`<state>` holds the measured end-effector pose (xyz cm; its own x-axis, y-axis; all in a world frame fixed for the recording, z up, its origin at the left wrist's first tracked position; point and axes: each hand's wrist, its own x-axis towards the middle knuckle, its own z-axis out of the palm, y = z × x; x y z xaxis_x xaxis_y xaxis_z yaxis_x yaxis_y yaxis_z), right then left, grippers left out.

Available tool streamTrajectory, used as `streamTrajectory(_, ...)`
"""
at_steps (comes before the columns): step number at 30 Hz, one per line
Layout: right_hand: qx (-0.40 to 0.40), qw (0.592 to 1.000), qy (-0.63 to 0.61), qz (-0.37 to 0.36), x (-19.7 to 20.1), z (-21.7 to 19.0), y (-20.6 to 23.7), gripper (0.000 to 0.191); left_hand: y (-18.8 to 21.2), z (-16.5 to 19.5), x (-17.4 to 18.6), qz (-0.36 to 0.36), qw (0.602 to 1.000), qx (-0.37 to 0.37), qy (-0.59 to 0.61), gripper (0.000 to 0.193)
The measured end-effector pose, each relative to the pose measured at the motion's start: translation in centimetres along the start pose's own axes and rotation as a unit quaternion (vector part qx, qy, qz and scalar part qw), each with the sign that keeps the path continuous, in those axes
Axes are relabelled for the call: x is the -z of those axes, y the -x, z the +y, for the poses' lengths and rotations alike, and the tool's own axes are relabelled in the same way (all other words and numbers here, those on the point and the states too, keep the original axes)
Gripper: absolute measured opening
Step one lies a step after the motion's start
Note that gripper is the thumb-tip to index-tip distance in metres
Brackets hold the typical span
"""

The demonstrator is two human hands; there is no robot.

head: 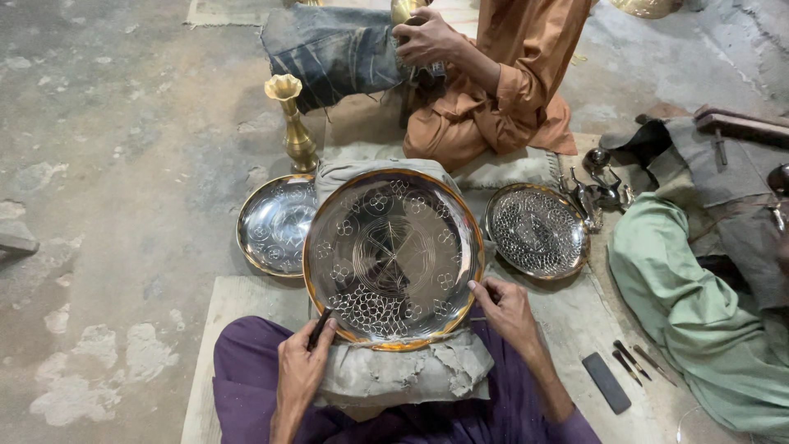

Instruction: The person sits on the floor with a large brass tray on a cloth pad and decorates its surface, holding a small punch against the metal and striking it with a wooden mallet to deepen engraved floral and geometric patterns, repositioning the punch across the tray as they work.

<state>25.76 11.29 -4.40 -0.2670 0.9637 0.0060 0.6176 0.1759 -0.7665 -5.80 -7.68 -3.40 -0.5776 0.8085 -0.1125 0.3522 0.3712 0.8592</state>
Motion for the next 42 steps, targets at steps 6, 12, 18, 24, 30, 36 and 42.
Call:
streamTrajectory(6,0.013,0.997,-0.032,-0.063,-0.8,0.3,1.1,0.037,-2.2,1.5,0.9,0.056,0.997,-0.040,-0.023,0.032)
streamTrajectory(12,-0.029,0.993,-0.050,-0.100,-0.8,1.7,4.1,0.038,-3.5,2.0,2.3,0.052,0.998,0.010,-0.023,0.032)
streamTrajectory(18,-0.081,0.994,-0.047,0.052,2.9,6.1,7.2,0.022,0.4,2.8,2.3,0.085,0.971,-0.135,0.175,0.027)
streamTrajectory(24,-0.140,0.959,0.247,-0.023,3.8,10.1,11.4,0.042,0.1,5.4,0.0,-0.104,0.970,0.101,0.197,0.043)
streamTrajectory(30,-0.073,0.972,0.219,-0.042,2.7,10.4,14.9,0.049,-0.1,6.2,-2.0,-0.074,0.982,-0.069,0.162,0.061)
streamTrajectory(36,-0.196,0.969,0.124,-0.081,3.6,10.6,14.6,0.049,-0.5,5.3,-3.0,-0.115,0.980,-0.049,0.154,0.061)
streamTrajectory(42,-0.381,0.924,0.034,0.008,5.8,11.7,12.2,0.045,-1.3,4.1,-4.1,-0.133,0.982,-0.115,0.064,0.057)
